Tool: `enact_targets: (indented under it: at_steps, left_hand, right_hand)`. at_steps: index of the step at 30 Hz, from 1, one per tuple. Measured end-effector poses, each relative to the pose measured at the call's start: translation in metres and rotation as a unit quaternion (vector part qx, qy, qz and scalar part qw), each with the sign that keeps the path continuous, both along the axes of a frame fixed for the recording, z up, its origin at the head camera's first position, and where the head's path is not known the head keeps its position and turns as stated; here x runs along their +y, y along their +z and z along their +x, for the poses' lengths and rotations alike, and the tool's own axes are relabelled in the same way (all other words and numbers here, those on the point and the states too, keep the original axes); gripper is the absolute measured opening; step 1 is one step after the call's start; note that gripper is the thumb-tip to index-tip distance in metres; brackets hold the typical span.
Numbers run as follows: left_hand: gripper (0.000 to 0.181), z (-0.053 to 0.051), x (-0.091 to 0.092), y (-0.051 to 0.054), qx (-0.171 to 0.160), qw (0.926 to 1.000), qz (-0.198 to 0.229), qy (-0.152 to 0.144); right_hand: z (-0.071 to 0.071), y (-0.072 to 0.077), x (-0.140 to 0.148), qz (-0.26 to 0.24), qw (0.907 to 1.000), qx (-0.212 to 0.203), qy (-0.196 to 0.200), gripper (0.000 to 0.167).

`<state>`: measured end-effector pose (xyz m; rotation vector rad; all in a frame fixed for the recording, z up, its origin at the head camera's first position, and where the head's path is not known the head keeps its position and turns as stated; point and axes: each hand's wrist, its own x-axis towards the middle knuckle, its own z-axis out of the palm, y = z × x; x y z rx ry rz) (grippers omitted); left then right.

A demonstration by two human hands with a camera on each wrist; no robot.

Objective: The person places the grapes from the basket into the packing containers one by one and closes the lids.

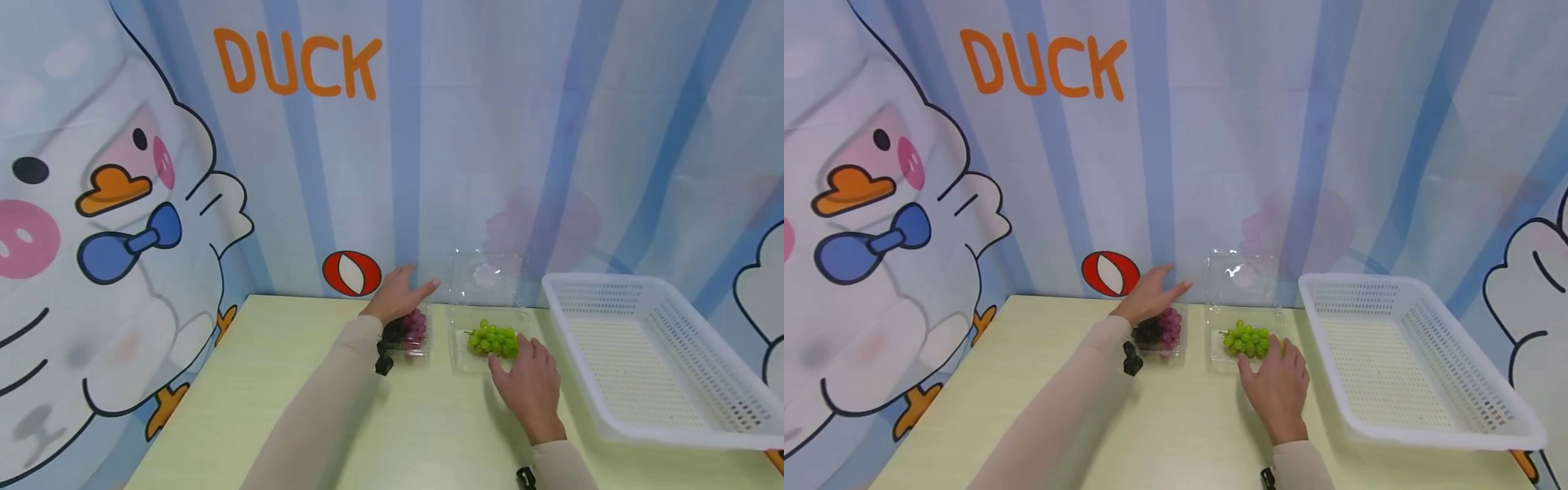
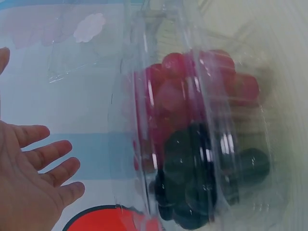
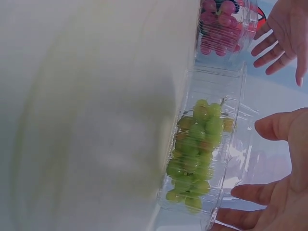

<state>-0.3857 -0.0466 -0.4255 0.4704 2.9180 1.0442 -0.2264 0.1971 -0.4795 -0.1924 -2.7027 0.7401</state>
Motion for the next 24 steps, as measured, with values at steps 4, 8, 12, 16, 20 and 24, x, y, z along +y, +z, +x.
enact_targets:
  at_steps: [4, 8, 12, 16, 20, 24]
  left_hand:
    - [0.093, -0.004, 0.006, 0.003, -0.005, 0.9998, 0.016, -0.008]
    - [0.087, -0.010, 0.011, 0.003, -0.010, 0.9993, 0.033, -0.017]
    - [0.080, -0.017, 0.016, 0.000, -0.019, 0.9976, 0.061, -0.026]
    - [0.074, -0.024, 0.021, -0.001, -0.028, 0.9948, 0.095, -0.024]
    - [0.071, -0.028, 0.027, 0.000, -0.048, 0.9908, 0.126, -0.015]
    - [0.069, -0.031, 0.032, 0.002, -0.074, 0.9863, 0.148, -0.006]
  right_hand:
    - [-0.001, -0.001, 0.002, -0.009, 0.9999, -0.005, -0.010, 0.073]
    - [-0.003, -0.002, 0.005, -0.021, 0.9995, -0.009, -0.022, 0.072]
    - [-0.004, -0.002, 0.006, -0.043, 0.9985, -0.017, -0.031, 0.069]
    - [-0.006, -0.001, 0.009, -0.062, 0.9969, -0.034, -0.033, 0.066]
    - [-0.007, 0.000, 0.014, -0.085, 0.9940, -0.060, -0.033, 0.064]
    - [-0.008, -0.001, 0.020, -0.105, 0.9908, -0.079, -0.031, 0.060]
